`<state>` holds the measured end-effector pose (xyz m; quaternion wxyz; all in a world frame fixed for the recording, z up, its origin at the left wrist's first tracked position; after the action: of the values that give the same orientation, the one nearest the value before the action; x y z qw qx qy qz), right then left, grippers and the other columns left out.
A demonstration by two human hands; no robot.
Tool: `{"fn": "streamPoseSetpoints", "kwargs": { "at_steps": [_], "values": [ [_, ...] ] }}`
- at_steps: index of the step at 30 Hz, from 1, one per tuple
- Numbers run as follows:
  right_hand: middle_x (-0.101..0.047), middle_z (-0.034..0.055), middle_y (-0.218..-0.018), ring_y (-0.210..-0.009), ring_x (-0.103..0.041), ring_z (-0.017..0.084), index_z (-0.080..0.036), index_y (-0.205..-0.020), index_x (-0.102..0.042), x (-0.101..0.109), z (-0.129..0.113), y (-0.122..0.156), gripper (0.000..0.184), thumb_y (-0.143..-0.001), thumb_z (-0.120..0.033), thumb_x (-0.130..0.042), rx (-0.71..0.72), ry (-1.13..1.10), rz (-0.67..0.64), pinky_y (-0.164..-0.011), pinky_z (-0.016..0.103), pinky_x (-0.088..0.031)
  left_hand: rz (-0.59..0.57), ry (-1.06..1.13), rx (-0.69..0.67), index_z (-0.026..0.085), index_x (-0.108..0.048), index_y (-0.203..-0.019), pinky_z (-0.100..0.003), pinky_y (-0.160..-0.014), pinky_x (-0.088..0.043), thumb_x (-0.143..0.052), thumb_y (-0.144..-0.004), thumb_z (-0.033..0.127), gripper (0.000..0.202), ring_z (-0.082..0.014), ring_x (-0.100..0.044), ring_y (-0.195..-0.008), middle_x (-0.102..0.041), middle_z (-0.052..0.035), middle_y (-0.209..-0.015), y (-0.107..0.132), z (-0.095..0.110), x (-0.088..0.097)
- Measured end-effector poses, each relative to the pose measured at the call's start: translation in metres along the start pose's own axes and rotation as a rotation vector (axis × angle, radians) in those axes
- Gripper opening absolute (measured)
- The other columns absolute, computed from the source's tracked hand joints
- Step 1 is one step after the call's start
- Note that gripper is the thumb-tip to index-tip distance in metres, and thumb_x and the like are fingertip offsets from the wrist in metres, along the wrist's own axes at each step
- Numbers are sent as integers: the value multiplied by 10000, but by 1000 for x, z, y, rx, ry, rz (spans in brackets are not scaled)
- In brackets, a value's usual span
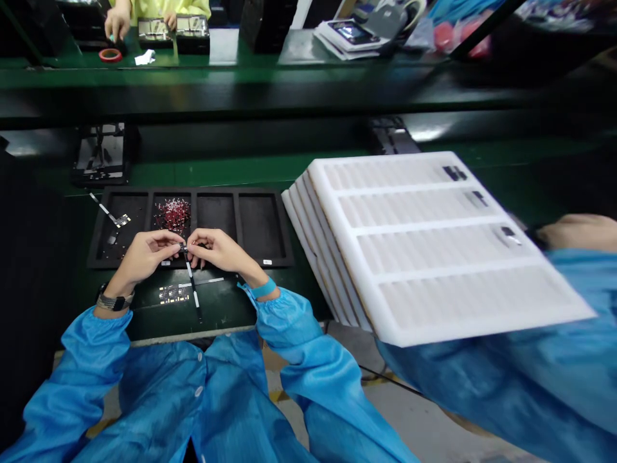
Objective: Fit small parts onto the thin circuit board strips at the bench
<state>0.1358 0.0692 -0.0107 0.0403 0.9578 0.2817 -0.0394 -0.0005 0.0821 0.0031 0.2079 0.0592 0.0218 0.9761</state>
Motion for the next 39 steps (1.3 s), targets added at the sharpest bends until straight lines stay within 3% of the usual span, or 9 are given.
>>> {"fn": "streamPoseSetpoints", "kwargs": {
  "at_steps": [7,12,26,32,35,39],
  "values": [
    [-737,23,-778,-679,-755,164,-172,-927,-638,-2,8,-3,462,-876,-597,-812,-40,-84,19,-580,247,-602,24,38,15,147,-789,-958,-295,-639,-544,-797,-801,362,267,-179,-680,-673,-736,-45,-749,0,-7,1],
    [-722,21,-771,-670,-756,167,-178,-909,-622,-1,12,-2,477,-867,-618,-803,-55,-25,67,-545,234,-578,76,-99,-35,154,-794,-936,-312,-693,-539,-744,-829,319,202,-182,-678,-708,-757,-56,-808,2,-2,4],
    [-740,29,-779,-648,-744,179,-202,-902,-610,0,1,8,193,-957,-380,-661,0,271,215,-577,266,-569,110,-304,-123,182,-802,-931,-303,-717,-537,-663,-898,241,155,-183,-693,-758,-760,-54,-887,8,16,-1],
    [-736,24,-755,-638,-732,166,-197,-892,-617,0,4,8,241,-955,-418,-691,-36,219,192,-592,263,-571,104,-340,-144,187,-801,-933,-315,-755,-547,-650,-911,237,160,-186,-702,-786,-765,-58,-910,10,20,-2],
    [-740,27,-768,-655,-739,167,-187,-913,-632,0,8,5,332,-923,-494,-758,-73,100,123,-572,252,-565,72,-248,-73,176,-797,-937,-316,-738,-560,-680,-889,272,158,-191,-709,-787,-770,-63,-909,8,13,-1],
    [-746,34,-773,-684,-755,171,-165,-905,-665,-5,9,3,452,-856,-582,-832,-112,-72,-21,-581,251,-579,-5,-66,48,155,-790,-951,-301,-657,-558,-746,-825,316,208,-168,-671,-659,-737,-33,-757,6,-1,-3]
  ]
}}
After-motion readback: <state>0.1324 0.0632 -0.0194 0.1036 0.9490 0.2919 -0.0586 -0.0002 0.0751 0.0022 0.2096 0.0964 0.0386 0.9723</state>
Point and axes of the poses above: each hand's wrist, its own y-axis away from the middle knuckle, its own x-axis out of the back of the hand, z = x × y, the point moved 9 cm from there along -y, towards the middle knuckle
